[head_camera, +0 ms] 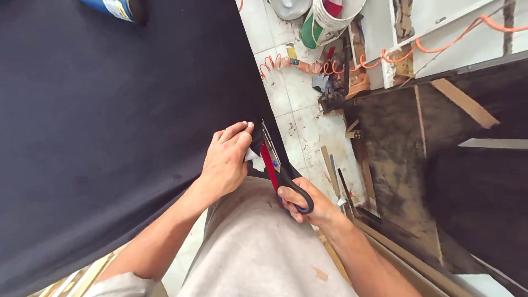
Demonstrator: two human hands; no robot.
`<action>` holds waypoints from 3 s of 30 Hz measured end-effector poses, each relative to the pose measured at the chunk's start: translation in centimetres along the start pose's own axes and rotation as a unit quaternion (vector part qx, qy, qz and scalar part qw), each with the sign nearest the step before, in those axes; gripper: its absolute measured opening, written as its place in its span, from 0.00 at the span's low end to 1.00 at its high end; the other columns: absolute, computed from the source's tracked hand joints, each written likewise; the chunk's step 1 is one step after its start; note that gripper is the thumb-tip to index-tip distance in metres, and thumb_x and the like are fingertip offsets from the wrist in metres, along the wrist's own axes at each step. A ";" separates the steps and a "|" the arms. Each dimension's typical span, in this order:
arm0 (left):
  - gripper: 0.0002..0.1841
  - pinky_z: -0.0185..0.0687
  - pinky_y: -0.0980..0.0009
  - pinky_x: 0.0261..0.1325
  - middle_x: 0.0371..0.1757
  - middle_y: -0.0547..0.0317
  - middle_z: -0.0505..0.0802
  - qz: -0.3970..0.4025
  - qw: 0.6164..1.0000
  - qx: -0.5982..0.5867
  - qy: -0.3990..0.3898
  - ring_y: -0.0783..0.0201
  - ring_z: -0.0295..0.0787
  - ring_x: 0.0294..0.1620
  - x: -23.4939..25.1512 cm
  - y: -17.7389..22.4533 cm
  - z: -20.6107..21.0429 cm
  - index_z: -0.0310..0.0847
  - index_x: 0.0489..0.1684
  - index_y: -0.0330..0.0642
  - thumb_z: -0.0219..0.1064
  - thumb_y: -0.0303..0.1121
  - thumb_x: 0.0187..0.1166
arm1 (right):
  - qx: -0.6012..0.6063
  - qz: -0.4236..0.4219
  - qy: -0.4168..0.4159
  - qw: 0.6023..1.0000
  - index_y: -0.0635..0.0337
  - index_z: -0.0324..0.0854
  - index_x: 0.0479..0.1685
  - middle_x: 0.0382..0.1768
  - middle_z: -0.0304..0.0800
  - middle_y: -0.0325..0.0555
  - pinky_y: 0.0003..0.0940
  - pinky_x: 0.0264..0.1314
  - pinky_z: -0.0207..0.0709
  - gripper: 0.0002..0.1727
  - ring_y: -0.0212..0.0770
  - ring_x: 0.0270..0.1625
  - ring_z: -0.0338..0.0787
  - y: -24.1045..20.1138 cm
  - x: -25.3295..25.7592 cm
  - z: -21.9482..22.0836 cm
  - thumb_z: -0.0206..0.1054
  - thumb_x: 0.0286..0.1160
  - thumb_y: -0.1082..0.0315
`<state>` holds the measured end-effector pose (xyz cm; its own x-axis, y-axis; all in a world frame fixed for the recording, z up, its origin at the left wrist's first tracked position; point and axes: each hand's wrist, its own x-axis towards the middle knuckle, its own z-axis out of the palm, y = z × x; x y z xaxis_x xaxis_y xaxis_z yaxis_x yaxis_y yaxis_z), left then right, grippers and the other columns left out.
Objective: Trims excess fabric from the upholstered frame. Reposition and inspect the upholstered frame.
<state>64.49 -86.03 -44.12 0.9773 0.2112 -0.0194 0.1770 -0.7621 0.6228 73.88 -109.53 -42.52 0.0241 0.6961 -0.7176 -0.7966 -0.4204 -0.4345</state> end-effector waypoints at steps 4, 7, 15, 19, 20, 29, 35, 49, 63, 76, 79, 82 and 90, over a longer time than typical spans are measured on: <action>0.13 0.67 0.49 0.81 0.74 0.53 0.88 0.007 1.000 0.007 0.008 0.53 0.75 0.83 0.0 0.1 0.2 0.84 0.49 0.36 0.59 0.24 0.70 | 0.003 0.002 -0.010 1.000 0.51 0.82 0.22 0.13 0.79 0.31 0.19 0.11 0.74 0.23 0.24 0.10 0.78 -0.3 0.2 0.1 0.78 0.68 0.43; 0.12 0.66 0.49 0.81 0.74 0.52 0.88 0.013 1.000 0.007 0.008 0.53 0.74 0.83 -0.1 -0.1 0.3 0.84 0.48 0.36 0.59 0.24 0.71 | 0.001 0.005 0.002 1.000 0.51 0.81 0.20 0.11 0.78 0.32 0.19 0.10 0.73 0.22 0.24 0.09 0.77 -0.4 0.4 0.6 0.76 0.70 0.45; 0.06 0.65 0.43 0.80 0.81 0.50 0.83 0.026 0.993 0.115 0.008 0.52 0.72 0.86 -0.8 0.7 1.1 0.80 0.40 0.39 0.62 0.23 0.69 | 0.000 -0.001 -0.036 0.999 0.50 0.82 0.21 0.11 0.77 0.30 0.17 0.10 0.72 0.24 0.22 0.09 0.76 -0.6 0.3 0.0 0.73 0.73 0.41; 0.09 0.69 0.49 0.81 0.73 0.55 0.89 0.092 0.989 0.083 0.078 0.55 0.82 0.78 -5.9 3.7 4.0 0.84 0.49 0.46 0.56 0.34 0.87 | -0.126 0.062 -0.023 0.990 0.47 0.82 0.22 0.13 0.80 0.30 0.21 0.13 0.76 0.23 0.25 0.12 0.79 -2.0 -2.0 -3.5 0.77 0.64 0.38; 0.10 0.78 0.57 0.73 0.66 0.60 0.93 0.101 0.992 0.025 0.066 0.59 0.88 0.70 -7.5 3.9 4.7 0.85 0.48 0.48 0.56 0.37 0.88 | -0.187 0.080 0.009 0.979 0.48 0.84 0.25 0.14 0.82 0.31 0.23 0.15 0.77 0.24 0.27 0.13 0.81 -2.5 -3.0 -4.9 0.79 0.59 0.37; 0.46 0.77 0.50 0.78 0.71 0.51 0.87 -0.280 0.518 -0.734 0.339 0.55 0.81 0.76 -3.0 2.4 11.1 0.68 0.76 0.43 0.80 0.63 0.62 | -0.506 -0.006 -0.011 0.862 0.53 0.71 0.80 0.56 0.85 0.33 0.28 0.55 0.83 0.60 0.27 0.55 0.85 -7.2 -2.7 -12.4 0.75 0.46 0.21; 0.09 0.89 0.59 0.57 0.49 0.49 0.93 -0.372 0.416 -0.714 0.422 0.57 0.92 0.52 4.0 3.2 6.4 0.84 0.52 0.39 0.68 0.26 0.78 | -0.477 -0.047 -0.075 0.874 0.52 0.75 0.74 0.55 0.85 0.32 0.28 0.54 0.82 0.46 0.27 0.56 0.85 -7.8 -0.8 -12.1 0.75 0.56 0.32; 0.12 0.89 0.43 0.55 0.50 0.41 0.92 -0.285 0.317 -0.753 0.502 0.45 0.93 0.52 -0.7 1.8 7.0 0.81 0.53 0.41 0.68 0.35 0.77 | -0.323 -0.093 -0.060 0.940 0.50 0.87 0.57 0.33 0.91 0.28 0.22 0.36 0.86 0.20 0.26 0.33 0.89 -7.1 -0.6 -9.7 0.70 0.76 0.48; 0.11 0.92 0.58 0.52 0.47 0.50 0.94 -0.448 0.411 -0.661 0.440 0.57 0.94 0.49 6.7 4.8 5.1 0.85 0.54 0.42 0.65 0.37 0.85 | -0.101 0.052 -0.278 0.954 0.50 0.84 0.47 0.28 0.85 0.28 0.20 0.33 0.81 0.27 0.24 0.30 0.86 -4.6 0.3 -9.7 0.70 0.73 0.35; 0.05 0.92 0.62 0.48 0.41 0.44 0.94 -0.439 0.467 -0.638 0.427 0.58 0.94 0.41 5.5 3.7 6.4 0.85 0.47 0.30 0.67 0.22 0.79 | 0.052 0.018 -0.309 0.949 0.52 0.84 0.53 0.31 0.85 0.29 0.17 0.34 0.78 0.25 0.22 0.32 0.84 -1.1 1.6 -9.7 0.63 0.82 0.39; 0.06 0.92 0.62 0.51 0.42 0.44 0.95 -0.425 0.478 -0.644 0.420 0.58 0.94 0.43 5.2 3.4 6.8 0.85 0.48 0.31 0.68 0.23 0.79 | 0.070 -0.005 -0.302 0.951 0.53 0.84 0.53 0.31 0.86 0.29 0.18 0.35 0.79 0.25 0.23 0.32 0.85 -0.2 2.2 -9.3 0.63 0.82 0.40; 0.06 0.91 0.61 0.51 0.41 0.44 0.95 -0.422 0.484 -0.644 0.416 0.58 0.94 0.43 5.1 3.2 7.1 0.85 0.48 0.31 0.67 0.23 0.80 | 0.064 -0.012 -0.283 0.957 0.53 0.85 0.49 0.27 0.84 0.28 0.17 0.32 0.79 0.22 0.21 0.29 0.84 -0.1 2.4 -8.7 0.65 0.83 0.42; 0.07 0.91 0.61 0.51 0.42 0.45 0.95 -0.409 0.485 -0.652 0.416 0.58 0.94 0.43 4.9 2.9 7.6 0.85 0.48 0.32 0.68 0.23 0.79 | -0.106 0.013 -0.169 0.980 0.50 0.88 0.38 0.20 0.85 0.27 0.18 0.19 0.80 0.16 0.21 0.18 0.83 -3.9 1.6 -9.7 0.73 0.76 0.47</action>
<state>70.69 -91.92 -48.36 0.1605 0.7038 -0.6920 -0.2887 0.7039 0.6490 82.87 -112.40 -47.25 -0.2243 0.8216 -0.5241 -0.6503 -0.5268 -0.5474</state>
